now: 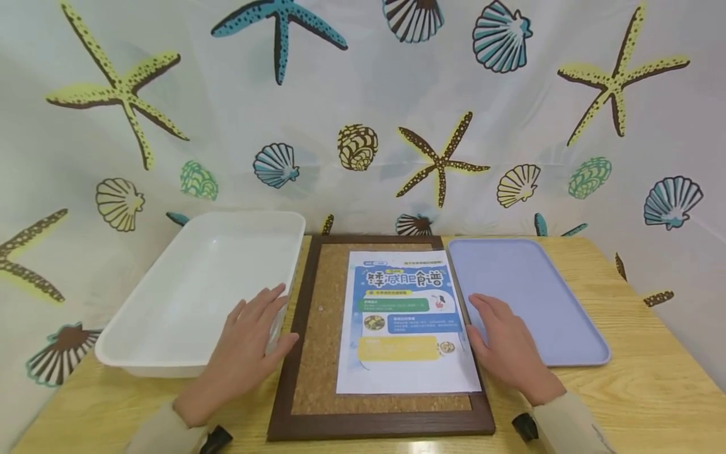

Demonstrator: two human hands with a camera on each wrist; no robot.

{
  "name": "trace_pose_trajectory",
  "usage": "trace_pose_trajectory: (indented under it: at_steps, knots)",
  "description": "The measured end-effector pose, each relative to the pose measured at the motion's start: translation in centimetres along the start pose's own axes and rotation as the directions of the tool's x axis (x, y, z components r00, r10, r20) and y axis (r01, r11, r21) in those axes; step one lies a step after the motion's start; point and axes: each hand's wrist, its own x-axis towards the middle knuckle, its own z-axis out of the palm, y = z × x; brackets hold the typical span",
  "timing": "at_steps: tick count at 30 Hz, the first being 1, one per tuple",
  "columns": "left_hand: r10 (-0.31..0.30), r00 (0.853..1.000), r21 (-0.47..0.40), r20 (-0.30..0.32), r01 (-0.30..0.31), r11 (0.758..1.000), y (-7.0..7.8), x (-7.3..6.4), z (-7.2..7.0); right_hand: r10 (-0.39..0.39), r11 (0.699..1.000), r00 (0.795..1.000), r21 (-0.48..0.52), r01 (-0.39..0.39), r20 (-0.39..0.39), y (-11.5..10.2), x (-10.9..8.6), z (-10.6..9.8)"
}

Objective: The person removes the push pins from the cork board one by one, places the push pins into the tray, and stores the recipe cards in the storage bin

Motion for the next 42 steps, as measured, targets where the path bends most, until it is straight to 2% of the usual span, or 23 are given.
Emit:
trace_pose_trajectory:
  at_steps: [3,9,15,22,29,36,42]
  knots:
    - [0.001,1.0,-0.008,0.015,-0.001,1.0,0.5,0.3,0.2,0.015,1.0,0.999,0.019,-0.015,0.03,-0.3,0.5,0.3]
    - [0.001,0.999,-0.027,0.042,0.0,1.0,1.2,1.1,0.9,0.066,0.993,0.988,0.092,-0.08,0.143,-1.0,1.1,0.5]
    - [0.012,0.997,-0.047,0.083,-0.008,0.999,1.9,2.4,1.6,0.074,0.984,0.978,0.146,-0.104,0.197,-1.7,2.0,0.4]
    - [-0.025,0.988,0.003,0.155,0.024,1.0,3.0,2.9,2.1,0.069,0.973,0.958,0.193,-0.126,0.277,-2.8,3.3,0.7]
    - [-0.048,0.974,-0.056,0.223,0.062,0.996,4.1,4.0,2.6,0.049,0.974,0.954,0.197,-0.111,0.296,-3.4,4.6,1.4]
    - [-0.058,0.958,-0.076,0.28,0.082,0.994,4.3,5.1,3.1,0.039,0.978,0.954,0.184,-0.097,0.296,-3.7,6.3,2.6]
    - [-0.084,0.954,-0.099,0.288,0.117,0.988,4.2,5.6,3.2,0.033,0.971,0.953,0.218,-0.102,0.302,-3.7,7.4,3.3]
